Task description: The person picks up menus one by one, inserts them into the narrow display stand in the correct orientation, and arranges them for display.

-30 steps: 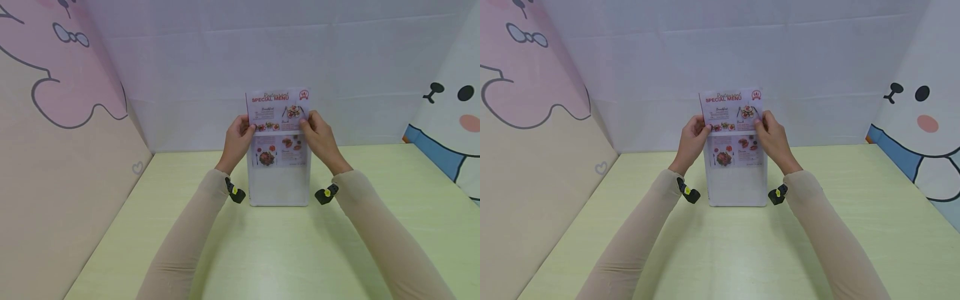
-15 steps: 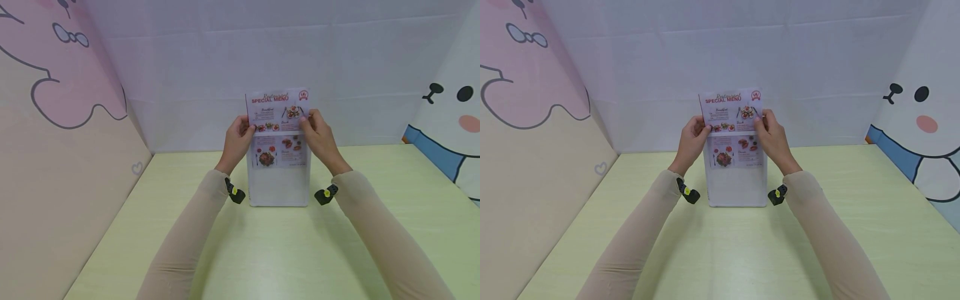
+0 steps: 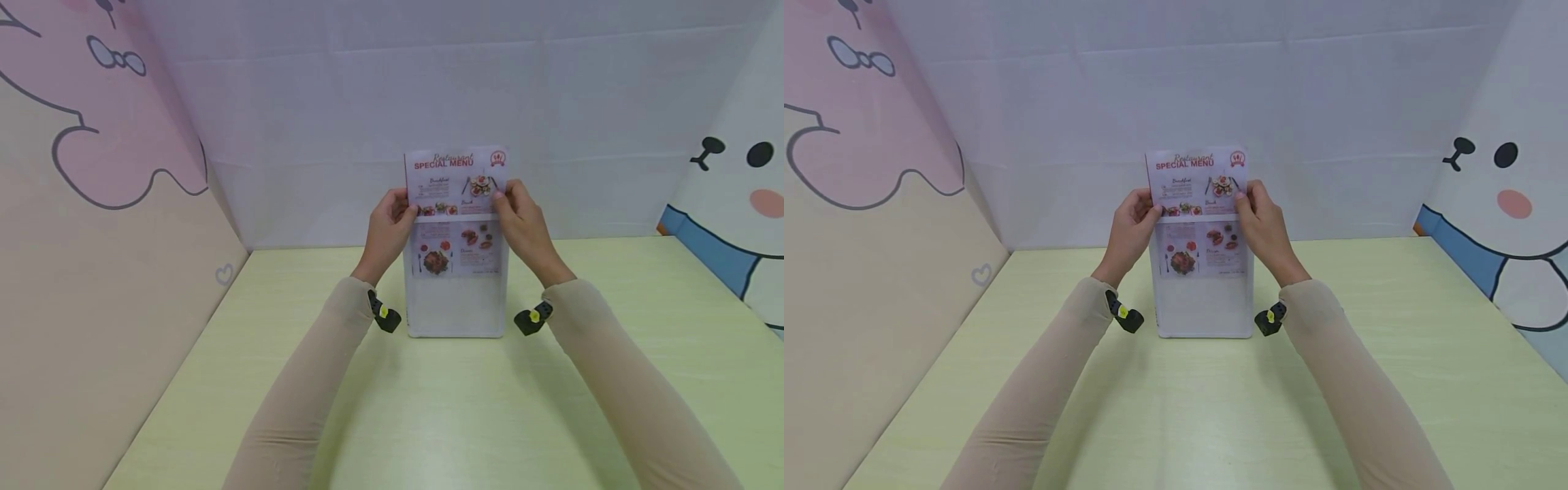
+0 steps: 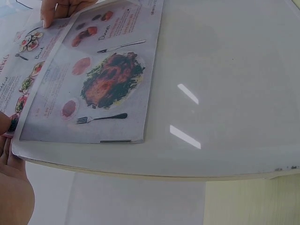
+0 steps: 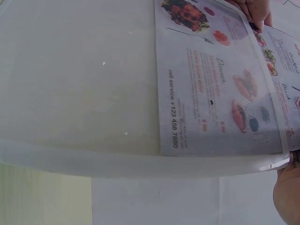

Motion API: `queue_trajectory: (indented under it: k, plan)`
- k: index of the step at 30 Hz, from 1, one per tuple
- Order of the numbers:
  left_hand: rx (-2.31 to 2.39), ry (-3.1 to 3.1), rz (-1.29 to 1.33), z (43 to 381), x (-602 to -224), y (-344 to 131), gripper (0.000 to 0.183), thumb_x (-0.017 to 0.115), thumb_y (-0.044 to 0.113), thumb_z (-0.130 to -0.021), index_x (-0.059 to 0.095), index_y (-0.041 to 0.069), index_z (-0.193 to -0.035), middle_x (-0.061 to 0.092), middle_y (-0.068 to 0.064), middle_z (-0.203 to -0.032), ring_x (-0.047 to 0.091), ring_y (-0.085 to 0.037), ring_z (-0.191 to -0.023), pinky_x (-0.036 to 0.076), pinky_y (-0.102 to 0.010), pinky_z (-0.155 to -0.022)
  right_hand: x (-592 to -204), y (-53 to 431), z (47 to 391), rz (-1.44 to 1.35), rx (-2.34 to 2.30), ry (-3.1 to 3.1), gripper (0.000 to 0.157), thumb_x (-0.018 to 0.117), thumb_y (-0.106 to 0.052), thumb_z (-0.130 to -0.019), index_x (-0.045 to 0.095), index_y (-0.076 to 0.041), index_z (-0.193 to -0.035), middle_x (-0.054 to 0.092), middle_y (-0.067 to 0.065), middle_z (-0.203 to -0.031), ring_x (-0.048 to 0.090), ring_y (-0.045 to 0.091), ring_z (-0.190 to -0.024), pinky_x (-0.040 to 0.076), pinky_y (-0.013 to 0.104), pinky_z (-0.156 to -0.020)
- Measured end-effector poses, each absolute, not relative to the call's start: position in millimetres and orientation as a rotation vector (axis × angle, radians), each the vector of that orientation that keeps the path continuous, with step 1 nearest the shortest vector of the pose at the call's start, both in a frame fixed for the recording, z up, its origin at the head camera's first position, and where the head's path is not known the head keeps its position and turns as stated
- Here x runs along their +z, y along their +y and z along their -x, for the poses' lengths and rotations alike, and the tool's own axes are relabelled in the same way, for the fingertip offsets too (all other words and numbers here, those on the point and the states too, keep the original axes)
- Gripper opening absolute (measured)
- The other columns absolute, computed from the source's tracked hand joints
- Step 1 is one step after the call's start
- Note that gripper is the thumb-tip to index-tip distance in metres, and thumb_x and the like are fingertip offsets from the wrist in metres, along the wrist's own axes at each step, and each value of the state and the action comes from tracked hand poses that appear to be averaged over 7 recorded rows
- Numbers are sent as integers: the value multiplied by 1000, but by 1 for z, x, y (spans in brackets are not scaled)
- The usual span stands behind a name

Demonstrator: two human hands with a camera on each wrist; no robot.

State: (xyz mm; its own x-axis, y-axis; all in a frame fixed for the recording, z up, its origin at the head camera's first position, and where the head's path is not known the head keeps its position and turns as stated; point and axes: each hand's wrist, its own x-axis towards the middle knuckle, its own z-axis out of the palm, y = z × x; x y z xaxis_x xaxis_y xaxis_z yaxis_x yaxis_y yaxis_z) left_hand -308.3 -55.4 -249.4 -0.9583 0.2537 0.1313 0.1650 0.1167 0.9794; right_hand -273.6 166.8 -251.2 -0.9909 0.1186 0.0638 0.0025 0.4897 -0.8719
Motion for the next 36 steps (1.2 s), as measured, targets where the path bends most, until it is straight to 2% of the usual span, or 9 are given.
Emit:
queue_trajectory:
  k: [7, 18, 26, 32, 36]
  plan:
    - [1994, 2291, -441, 307, -247, -55, 28, 49, 4, -99, 51, -5, -125, 60, -19, -114, 58, -23, -102, 47, -28, -93, -252, 167, 273, 123, 1535, -2609, 37, 32, -39, -103, 42, -6, -117, 55, 14, -110, 48, 23, -93, 38, 34, -77]
    - [2002, 2299, -460, 312, -256, -55, 28, 48, 4, -99, 51, -4, -126, 61, -19, -115, 59, -23, -104, 47, -31, -95, -251, 167, 273, 128, 1524, -2611, 37, 33, -39, -103, 43, -6, -115, 55, 14, -109, 48, 23, -92, 37, 34, -77]
    - [2024, 2322, -481, 328, -279, -53, 26, 51, 7, -99, 54, 0, -124, 63, -15, -116, 61, -20, -105, 48, -30, -94, -252, 169, 275, 85, 1556, -2586, 45, 31, -45, -103, 39, -8, -127, 54, 17, -132, 53, 32, -110, 41, 49, -93]
    - [2025, 2327, -500, 327, -280, -54, 25, 51, 7, -99, 54, 0, -123, 63, -15, -113, 61, -19, -101, 49, -30, -91, -253, 168, 274, 94, 1509, -2601, 43, 30, -45, -103, 40, -7, -122, 54, 15, -116, 49, 25, -98, 39, 38, -81]
    - [2028, 2321, -502, 326, -279, -54, 26, 51, 6, -98, 54, 0, -124, 63, -15, -112, 61, -19, -99, 49, -29, -90, -254, 168, 274, 116, 1510, -2607, 43, 30, -44, -103, 40, -7, -120, 52, 14, -113, 45, 23, -96, 37, 35, -80]
